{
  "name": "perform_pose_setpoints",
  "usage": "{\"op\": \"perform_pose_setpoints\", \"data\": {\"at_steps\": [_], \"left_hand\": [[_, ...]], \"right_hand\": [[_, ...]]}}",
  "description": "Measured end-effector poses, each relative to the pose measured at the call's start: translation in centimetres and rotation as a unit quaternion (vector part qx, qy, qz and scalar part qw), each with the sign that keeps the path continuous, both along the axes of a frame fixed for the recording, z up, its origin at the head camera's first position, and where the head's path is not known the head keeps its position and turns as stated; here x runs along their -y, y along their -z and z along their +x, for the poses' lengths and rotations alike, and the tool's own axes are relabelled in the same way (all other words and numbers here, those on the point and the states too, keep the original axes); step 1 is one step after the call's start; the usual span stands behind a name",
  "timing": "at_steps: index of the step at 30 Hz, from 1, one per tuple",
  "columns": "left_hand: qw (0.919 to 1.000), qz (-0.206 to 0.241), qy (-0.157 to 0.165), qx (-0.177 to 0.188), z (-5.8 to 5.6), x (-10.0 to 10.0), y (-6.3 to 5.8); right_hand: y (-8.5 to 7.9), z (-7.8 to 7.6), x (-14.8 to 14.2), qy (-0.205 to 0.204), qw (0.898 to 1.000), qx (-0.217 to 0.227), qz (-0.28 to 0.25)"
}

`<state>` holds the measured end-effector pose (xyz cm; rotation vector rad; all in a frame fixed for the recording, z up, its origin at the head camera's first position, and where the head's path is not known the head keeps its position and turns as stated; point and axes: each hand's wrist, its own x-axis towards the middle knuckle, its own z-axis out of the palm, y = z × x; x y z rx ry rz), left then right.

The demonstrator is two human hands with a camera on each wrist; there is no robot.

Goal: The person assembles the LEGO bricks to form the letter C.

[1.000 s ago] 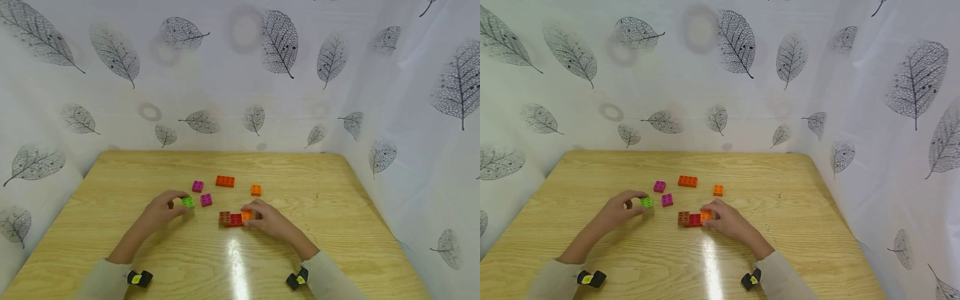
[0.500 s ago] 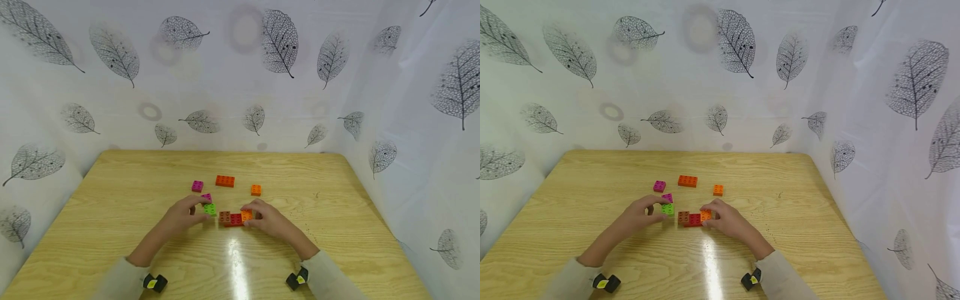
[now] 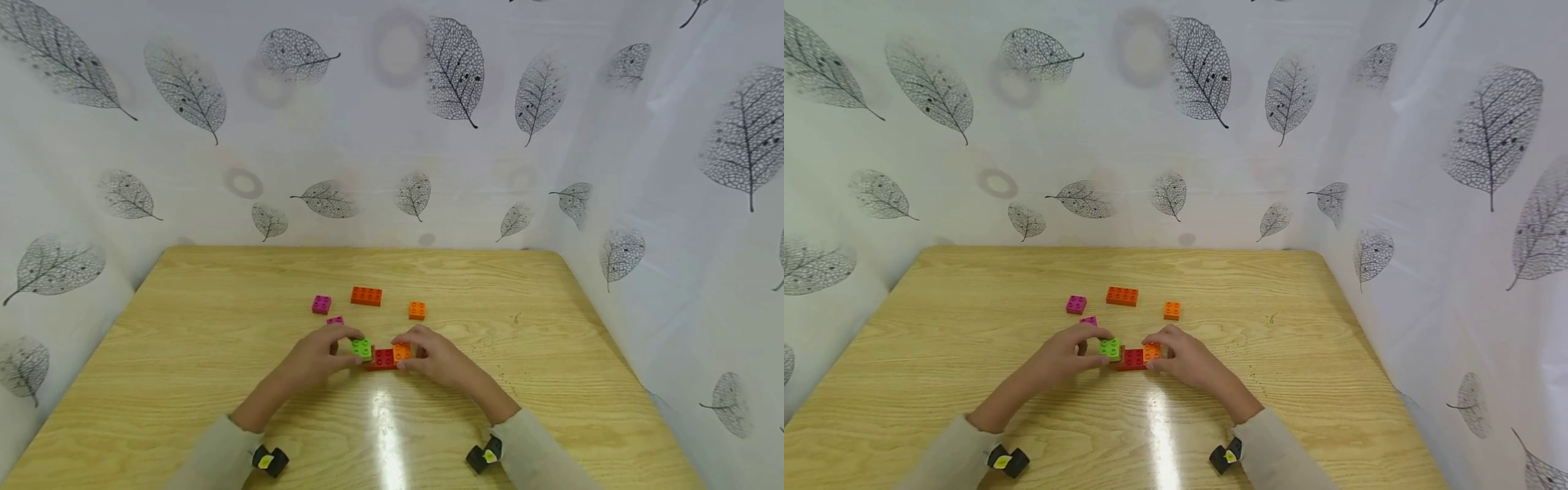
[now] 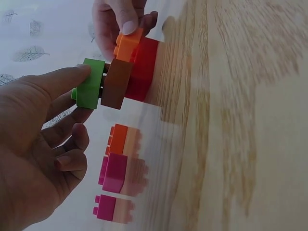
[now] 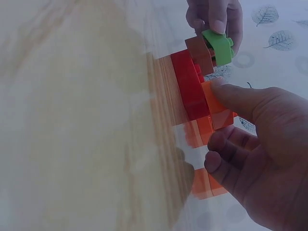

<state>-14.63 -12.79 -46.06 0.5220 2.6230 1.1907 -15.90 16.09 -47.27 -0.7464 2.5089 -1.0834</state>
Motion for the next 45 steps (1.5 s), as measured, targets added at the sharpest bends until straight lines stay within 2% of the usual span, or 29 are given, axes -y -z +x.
{"op": "perform_pose_setpoints", "data": {"at_steps": [9,19,29,33,40,45], "left_hand": [[0.9999,0.007,0.009,-0.003,0.0,-0.7,0.2],[0.9984,-0.037,0.007,-0.042,0.1,-1.2,0.3],[0.9995,-0.027,-0.017,-0.006,0.2,-1.2,0.1],[0.9994,-0.030,-0.019,-0.005,0.1,-1.2,0.1],[0.9996,-0.019,-0.004,0.020,0.0,-1.0,0.0],[0.9991,0.012,0.003,0.040,-0.5,0.2,-0.2]], "right_hand": [[0.2,0.0,0.0,-0.001,1.000,0.004,-0.002],[0.1,0.1,-0.1,0.002,1.000,0.002,0.000],[0.1,0.0,0.0,-0.002,1.000,-0.009,0.004],[0.0,0.0,0.0,-0.003,1.000,-0.011,0.002],[-0.1,0.0,0.0,0.001,1.000,0.001,0.001],[-0.1,0.0,0.0,0.001,1.000,-0.002,0.002]]}}
